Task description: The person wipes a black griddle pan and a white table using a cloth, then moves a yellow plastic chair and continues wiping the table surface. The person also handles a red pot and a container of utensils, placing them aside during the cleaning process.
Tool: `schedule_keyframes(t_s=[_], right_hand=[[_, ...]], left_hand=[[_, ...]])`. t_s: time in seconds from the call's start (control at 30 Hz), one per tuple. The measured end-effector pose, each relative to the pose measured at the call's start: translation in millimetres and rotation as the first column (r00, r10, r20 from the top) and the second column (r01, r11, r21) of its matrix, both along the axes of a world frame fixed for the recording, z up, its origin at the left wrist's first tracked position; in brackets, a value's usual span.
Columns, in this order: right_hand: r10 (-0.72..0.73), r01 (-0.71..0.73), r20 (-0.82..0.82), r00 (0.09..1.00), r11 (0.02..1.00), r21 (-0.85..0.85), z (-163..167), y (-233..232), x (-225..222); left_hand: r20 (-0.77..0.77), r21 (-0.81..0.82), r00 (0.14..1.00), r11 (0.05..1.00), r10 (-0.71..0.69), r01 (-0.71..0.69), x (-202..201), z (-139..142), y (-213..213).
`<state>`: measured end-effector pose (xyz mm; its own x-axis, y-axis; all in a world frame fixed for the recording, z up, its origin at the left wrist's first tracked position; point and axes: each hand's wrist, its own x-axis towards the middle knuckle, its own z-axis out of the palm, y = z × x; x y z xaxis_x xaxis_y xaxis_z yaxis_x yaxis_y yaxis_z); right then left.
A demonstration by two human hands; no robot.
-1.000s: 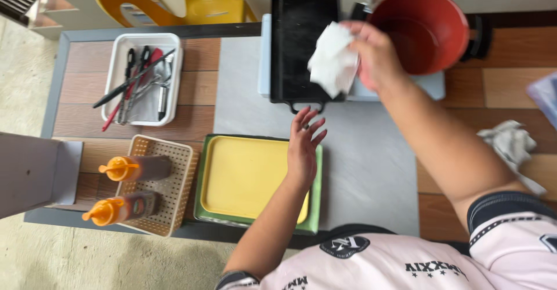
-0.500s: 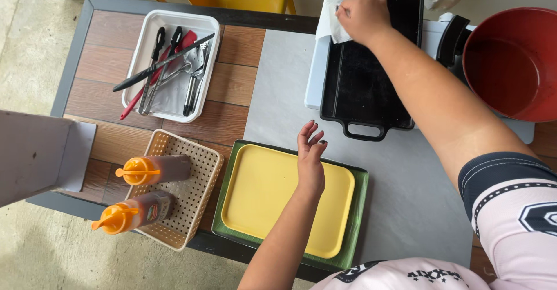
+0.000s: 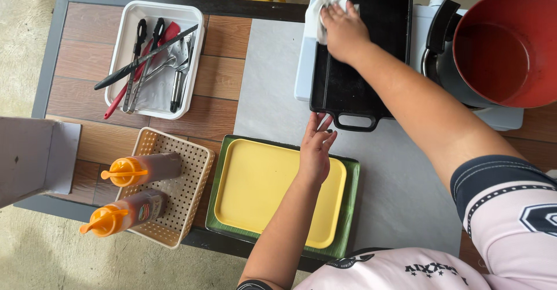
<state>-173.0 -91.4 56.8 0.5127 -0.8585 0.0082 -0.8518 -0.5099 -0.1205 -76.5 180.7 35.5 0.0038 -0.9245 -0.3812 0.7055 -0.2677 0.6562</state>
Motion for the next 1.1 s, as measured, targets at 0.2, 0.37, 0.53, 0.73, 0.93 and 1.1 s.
schedule_keyframes(t_s=[0.2, 0.37, 0.53, 0.73, 0.93, 1.1], right_hand=[[0.142, -0.141, 0.002, 0.990, 0.982, -0.128, -19, 64, -17], [0.220, -0.216, 0.012, 0.975, 0.964, -0.158, -18, 124, -24], [0.302, -0.271, 0.161, 0.940, 0.944, -0.190, 1, 162, -30], [0.377, -0.307, 0.330, 0.865, 0.919, -0.245, 4, 185, -34], [-0.333, -0.020, 0.621, 0.709, 0.872, 0.490, 6, 139, -39], [-0.555, -0.075, 0.828, 0.081, 0.825, 0.560, 33, 12, -44]], left_hand=[[-0.008, 0.007, 1.000, 1.000, 0.010, -0.010, -3, -3, -6], [-0.055, 0.012, 0.998, 1.000, 0.015, -0.015, -1, -14, -6], [-0.182, 0.036, 0.980, 0.997, 0.079, -0.074, 1, -29, -3], [-0.254, -0.019, 0.965, 0.998, 0.056, -0.063, 4, -36, -4], [-0.128, 0.073, 0.992, 0.997, 0.016, -0.007, 9, -13, -10], [-0.109, 0.087, 0.994, 0.996, 0.032, -0.023, 9, 3, -6]])
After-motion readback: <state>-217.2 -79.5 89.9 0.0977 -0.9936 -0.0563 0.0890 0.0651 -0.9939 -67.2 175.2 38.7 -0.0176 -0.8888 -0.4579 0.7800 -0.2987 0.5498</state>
